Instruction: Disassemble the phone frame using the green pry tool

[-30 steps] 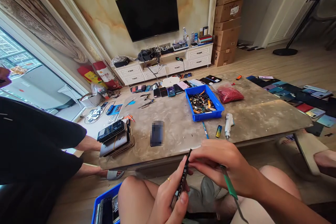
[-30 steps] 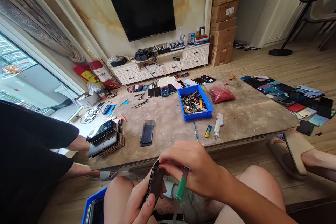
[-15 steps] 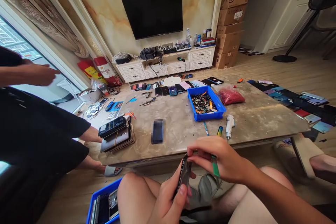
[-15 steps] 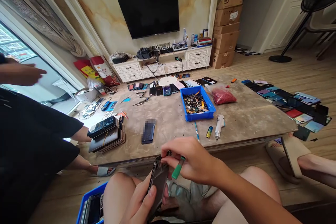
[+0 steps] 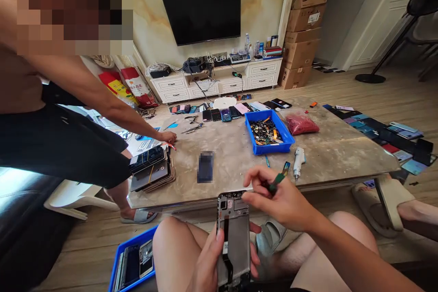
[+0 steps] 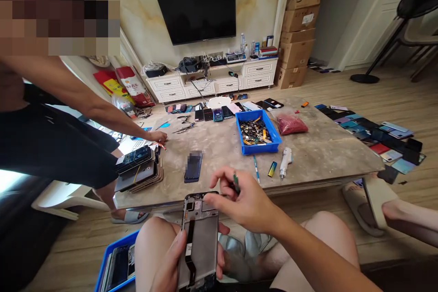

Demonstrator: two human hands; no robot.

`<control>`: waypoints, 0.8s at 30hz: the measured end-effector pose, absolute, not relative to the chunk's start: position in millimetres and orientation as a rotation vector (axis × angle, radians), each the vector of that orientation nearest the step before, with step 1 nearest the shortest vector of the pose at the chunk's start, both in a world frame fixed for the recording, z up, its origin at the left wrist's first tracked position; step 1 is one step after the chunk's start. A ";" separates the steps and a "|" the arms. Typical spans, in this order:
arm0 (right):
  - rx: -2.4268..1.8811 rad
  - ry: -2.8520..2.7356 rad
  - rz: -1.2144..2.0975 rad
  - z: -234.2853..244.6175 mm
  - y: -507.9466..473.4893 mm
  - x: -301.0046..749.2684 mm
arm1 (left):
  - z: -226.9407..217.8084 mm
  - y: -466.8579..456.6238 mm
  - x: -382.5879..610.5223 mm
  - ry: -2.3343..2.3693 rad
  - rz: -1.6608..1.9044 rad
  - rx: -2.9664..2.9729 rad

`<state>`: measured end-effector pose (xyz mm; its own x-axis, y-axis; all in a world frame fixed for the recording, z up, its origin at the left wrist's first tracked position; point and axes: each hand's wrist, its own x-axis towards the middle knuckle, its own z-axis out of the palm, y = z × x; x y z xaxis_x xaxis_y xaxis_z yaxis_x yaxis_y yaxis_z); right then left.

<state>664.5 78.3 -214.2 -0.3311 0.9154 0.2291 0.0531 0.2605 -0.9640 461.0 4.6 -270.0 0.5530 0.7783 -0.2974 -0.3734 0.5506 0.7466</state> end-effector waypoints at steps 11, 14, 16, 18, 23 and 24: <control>-0.805 -1.690 0.837 -196.5 27.7 696.7 | -250.3 -8.9 479.3 0.485 0.757 0.569; -0.757 -1.839 0.737 -192.2 26.0 696.5 | -242.6 -10.9 481.2 0.518 0.774 0.618; -0.752 -1.867 0.717 -191.4 25.5 696.2 | -237.2 -11.3 483.6 0.540 0.785 0.620; -0.750 -1.867 0.700 -191.9 24.6 696.6 | -231.5 -11.7 486.2 0.612 0.774 0.612; -0.750 -1.873 0.652 -194.4 24.0 698.4 | -225.4 -15.2 487.4 0.751 0.797 0.640; -0.745 -1.878 0.648 -194.7 24.2 698.6 | -226.7 -16.3 486.2 0.767 0.804 0.649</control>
<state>698.6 24.2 -194.7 -0.3360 0.7335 0.5908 0.2131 0.6702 -0.7109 486.2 -16.3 -226.7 0.4633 0.8162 -0.3453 -0.3831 0.5358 0.7525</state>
